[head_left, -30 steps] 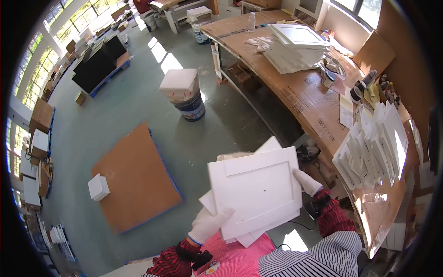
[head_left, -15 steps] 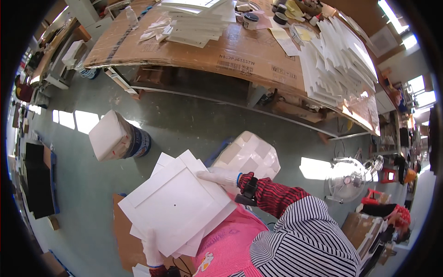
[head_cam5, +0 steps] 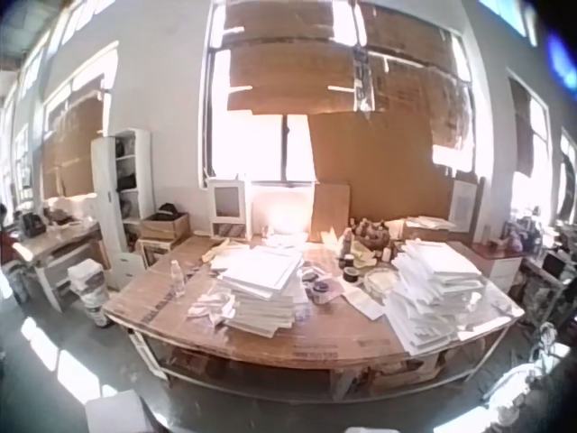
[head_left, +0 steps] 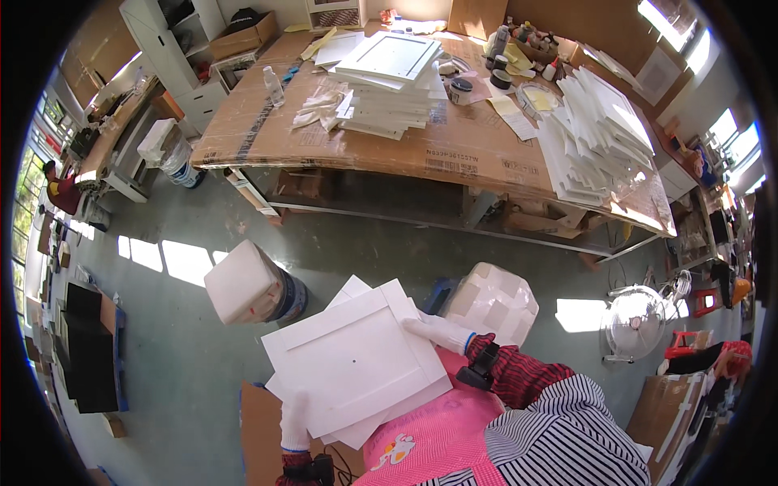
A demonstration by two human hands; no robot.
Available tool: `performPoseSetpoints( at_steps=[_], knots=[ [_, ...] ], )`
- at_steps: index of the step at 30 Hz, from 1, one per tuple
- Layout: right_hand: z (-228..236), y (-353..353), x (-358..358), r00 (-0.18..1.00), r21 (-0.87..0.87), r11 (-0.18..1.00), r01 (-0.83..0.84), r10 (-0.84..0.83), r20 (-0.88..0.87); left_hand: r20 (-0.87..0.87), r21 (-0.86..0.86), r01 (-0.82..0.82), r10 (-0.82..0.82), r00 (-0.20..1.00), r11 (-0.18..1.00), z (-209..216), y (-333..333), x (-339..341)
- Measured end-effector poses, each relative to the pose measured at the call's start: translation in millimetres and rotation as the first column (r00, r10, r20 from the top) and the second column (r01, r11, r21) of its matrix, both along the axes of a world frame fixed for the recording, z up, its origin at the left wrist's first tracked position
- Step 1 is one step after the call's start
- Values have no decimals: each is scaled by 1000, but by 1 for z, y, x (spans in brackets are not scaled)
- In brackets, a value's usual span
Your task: Cleaning and inspecting white cabinet door panels at a workstation.
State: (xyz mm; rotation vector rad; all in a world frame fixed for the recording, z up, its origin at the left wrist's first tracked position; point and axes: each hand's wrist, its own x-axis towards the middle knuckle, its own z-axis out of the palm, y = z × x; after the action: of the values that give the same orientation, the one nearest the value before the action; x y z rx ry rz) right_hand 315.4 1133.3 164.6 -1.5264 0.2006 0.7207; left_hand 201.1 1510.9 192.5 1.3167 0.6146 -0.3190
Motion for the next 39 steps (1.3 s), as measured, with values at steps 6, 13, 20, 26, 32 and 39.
performPoseSetpoints(
  at_steps=[6,13,20,26,32,39],
  knots=[
    [16,-20,46,994,-73,996,-50,42,-106,79,-17,-5,6,997,1000,-11,-15,49],
    [8,-130,102,973,-79,983,165,-175,-149,-4,218,270,-275,961,938,-48,-95,194],
    [15,-298,170,800,-159,809,566,-585,-130,37,265,550,-578,815,792,-39,-316,395],
    [-12,-396,244,667,-130,684,718,-729,-153,-42,329,738,-771,635,590,-58,-449,548],
    [-51,-458,283,640,-196,644,740,-763,-91,-107,614,732,-888,446,294,-19,-480,591],
    [69,-367,366,780,-691,383,613,-435,451,-43,-604,-58,40,998,795,-89,-321,601]
  ],
)
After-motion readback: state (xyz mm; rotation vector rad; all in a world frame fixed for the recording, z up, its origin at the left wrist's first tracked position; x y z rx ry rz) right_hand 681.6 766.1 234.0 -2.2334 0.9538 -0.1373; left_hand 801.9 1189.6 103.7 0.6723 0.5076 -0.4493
